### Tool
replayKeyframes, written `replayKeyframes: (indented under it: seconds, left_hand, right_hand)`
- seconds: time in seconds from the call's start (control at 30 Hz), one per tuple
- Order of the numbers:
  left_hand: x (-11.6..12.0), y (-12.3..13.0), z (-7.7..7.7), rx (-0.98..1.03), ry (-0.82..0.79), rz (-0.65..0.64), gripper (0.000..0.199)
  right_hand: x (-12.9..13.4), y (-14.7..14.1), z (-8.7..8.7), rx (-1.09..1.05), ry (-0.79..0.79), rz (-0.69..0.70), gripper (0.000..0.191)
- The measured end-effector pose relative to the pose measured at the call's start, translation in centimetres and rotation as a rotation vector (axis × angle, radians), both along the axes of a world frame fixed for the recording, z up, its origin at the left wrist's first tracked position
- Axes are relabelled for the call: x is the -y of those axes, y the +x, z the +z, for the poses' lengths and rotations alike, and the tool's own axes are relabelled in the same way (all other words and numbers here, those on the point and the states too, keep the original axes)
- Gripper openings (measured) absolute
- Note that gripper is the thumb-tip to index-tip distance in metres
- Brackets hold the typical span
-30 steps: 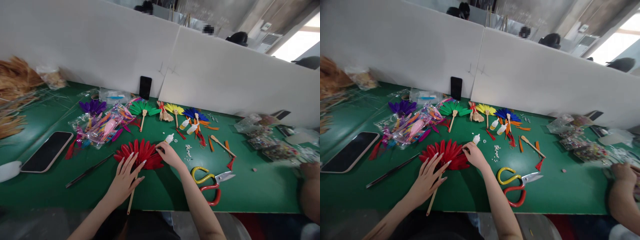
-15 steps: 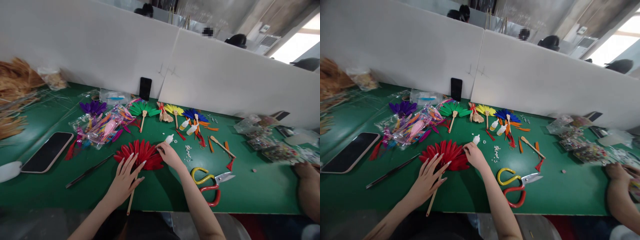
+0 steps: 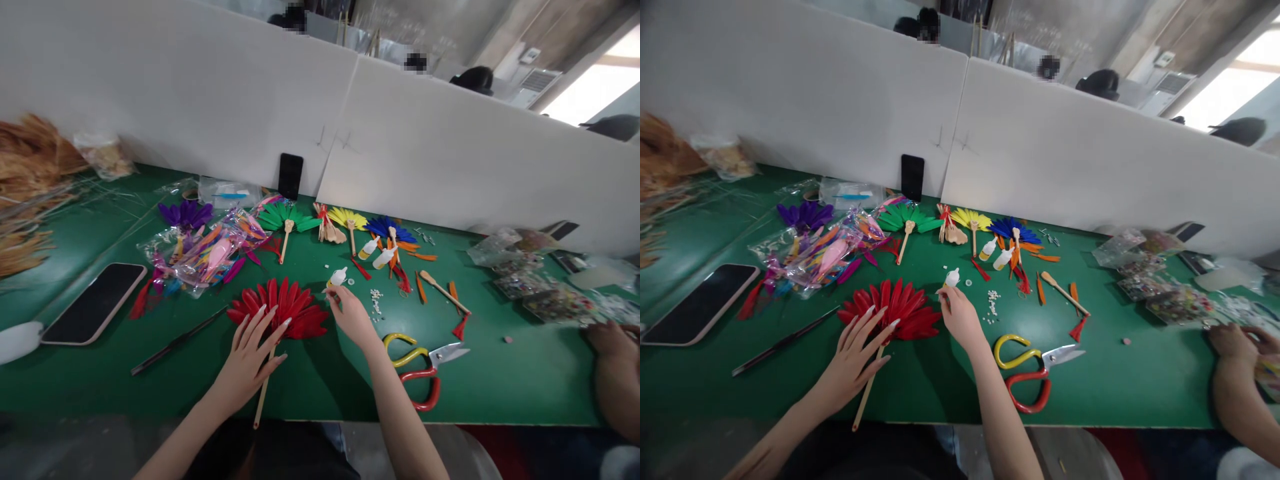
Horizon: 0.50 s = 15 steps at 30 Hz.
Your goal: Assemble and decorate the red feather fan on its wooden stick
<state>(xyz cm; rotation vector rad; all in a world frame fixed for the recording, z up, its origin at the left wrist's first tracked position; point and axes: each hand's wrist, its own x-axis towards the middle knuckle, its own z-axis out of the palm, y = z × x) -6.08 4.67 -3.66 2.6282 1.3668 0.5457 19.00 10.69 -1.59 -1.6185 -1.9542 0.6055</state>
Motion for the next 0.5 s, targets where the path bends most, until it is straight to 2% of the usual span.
replayKeyframes:
  seconds: [0.2,0.33,0.5]
  left_hand:
    - [0.2,-0.5,0.1,0.106,-0.002,-0.022,0.056]
    - [0.2,-0.6,0.0,0.156,0.000,0.010,0.056]
    - [0.3,-0.6,0.0,0.169,-0.023,0.017,0.056]
  right_hand:
    - [0.8,0.7,0.2,-0.135,-0.045,-0.028,0.020]
    - [1.2,0.3,0.5,-0.298,-0.135,-0.054,0.021]
    - [1.7,-0.7,1.3,-0.516,-0.252,-0.024,0.024]
